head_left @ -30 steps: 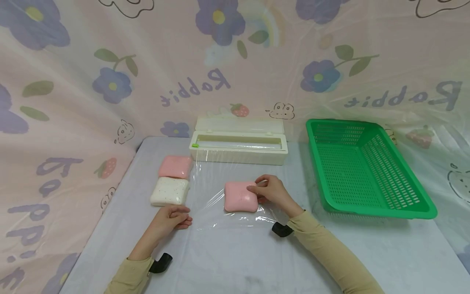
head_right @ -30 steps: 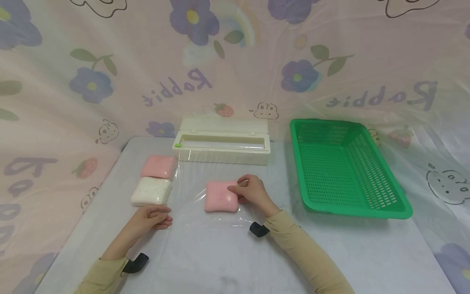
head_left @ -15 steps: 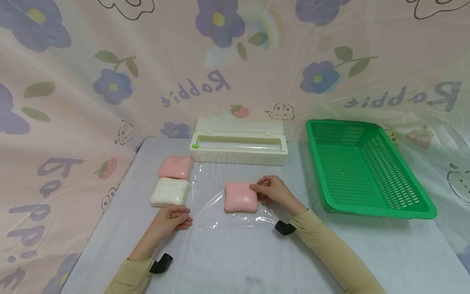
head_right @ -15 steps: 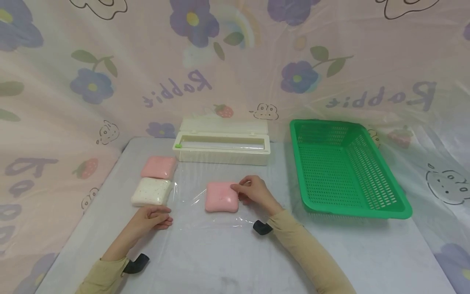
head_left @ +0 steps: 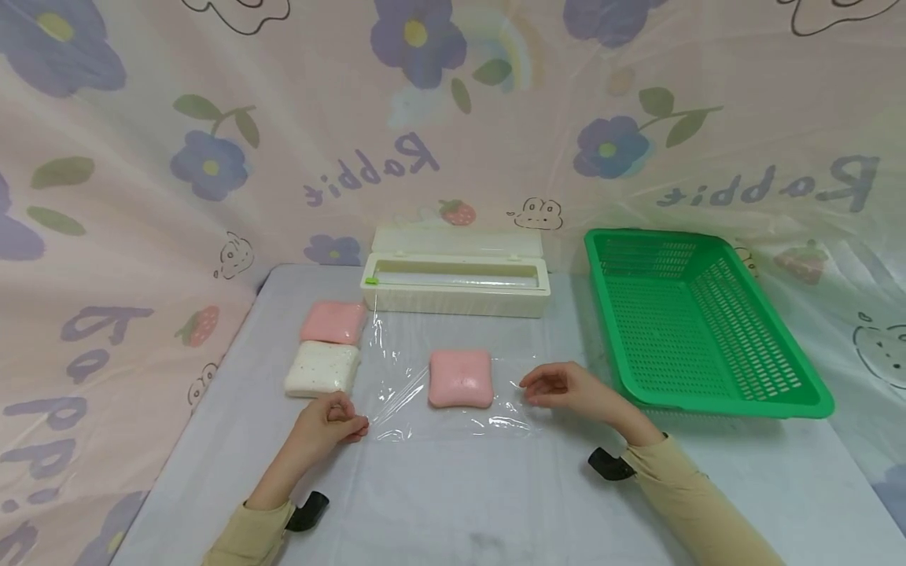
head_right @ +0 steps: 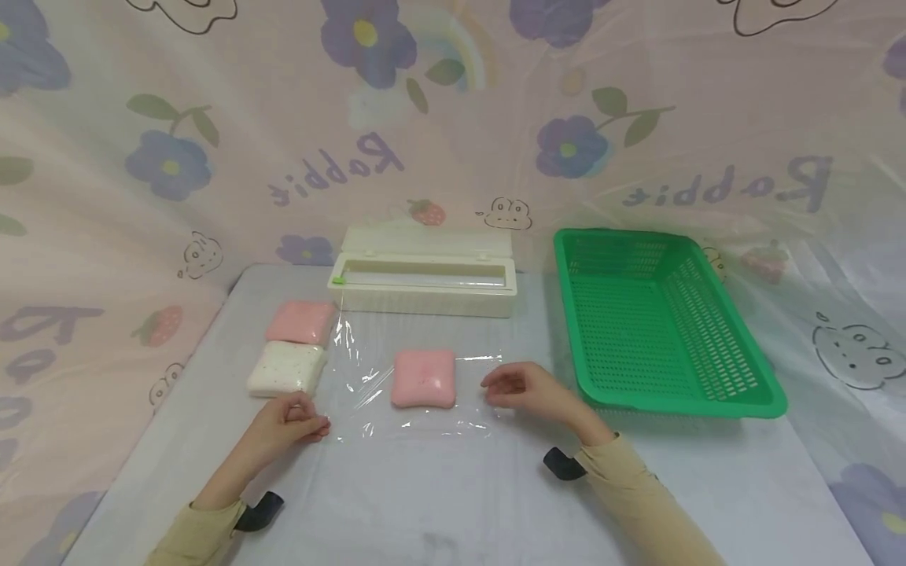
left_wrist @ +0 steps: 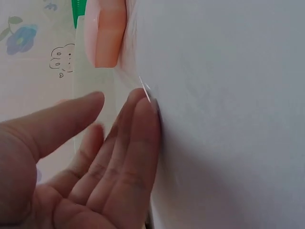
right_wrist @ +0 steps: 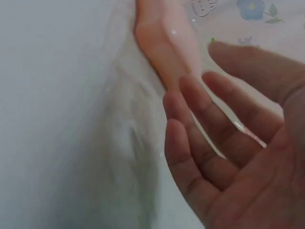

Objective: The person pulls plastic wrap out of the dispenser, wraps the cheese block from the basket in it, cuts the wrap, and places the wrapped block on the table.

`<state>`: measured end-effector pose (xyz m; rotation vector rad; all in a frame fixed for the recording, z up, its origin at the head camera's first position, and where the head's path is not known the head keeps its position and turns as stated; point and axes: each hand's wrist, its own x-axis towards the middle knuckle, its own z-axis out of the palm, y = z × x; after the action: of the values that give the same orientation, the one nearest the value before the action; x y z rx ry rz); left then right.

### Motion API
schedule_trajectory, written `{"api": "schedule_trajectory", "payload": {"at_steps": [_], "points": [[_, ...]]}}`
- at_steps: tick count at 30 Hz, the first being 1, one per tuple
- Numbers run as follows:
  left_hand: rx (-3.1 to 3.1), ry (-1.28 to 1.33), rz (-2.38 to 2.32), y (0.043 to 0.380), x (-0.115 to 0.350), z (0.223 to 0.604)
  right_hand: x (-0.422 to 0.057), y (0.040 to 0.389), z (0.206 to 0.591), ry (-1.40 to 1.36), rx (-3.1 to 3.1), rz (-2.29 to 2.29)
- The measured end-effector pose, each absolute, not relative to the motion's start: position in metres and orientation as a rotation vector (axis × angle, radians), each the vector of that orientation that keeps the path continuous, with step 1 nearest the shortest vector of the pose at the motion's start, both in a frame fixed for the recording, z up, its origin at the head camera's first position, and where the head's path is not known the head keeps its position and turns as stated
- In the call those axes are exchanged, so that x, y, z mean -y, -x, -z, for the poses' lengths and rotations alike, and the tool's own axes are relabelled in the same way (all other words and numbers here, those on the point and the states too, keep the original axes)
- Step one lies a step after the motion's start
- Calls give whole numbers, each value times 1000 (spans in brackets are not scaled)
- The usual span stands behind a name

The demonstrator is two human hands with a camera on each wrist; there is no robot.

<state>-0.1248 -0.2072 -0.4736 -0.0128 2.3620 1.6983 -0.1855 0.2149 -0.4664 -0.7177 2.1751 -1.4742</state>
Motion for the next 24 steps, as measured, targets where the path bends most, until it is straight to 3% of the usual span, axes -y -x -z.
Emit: {"api": "schedule_trajectory", "payload": {"at_steps": [14, 24], "points": [[-2492, -482, -1398, 128, 213, 478, -225, 160, 487, 1222, -2381, 1203], [-2707, -809, -1091, 132, 204, 472, -215, 157, 487, 1326, -2571, 953]]}}
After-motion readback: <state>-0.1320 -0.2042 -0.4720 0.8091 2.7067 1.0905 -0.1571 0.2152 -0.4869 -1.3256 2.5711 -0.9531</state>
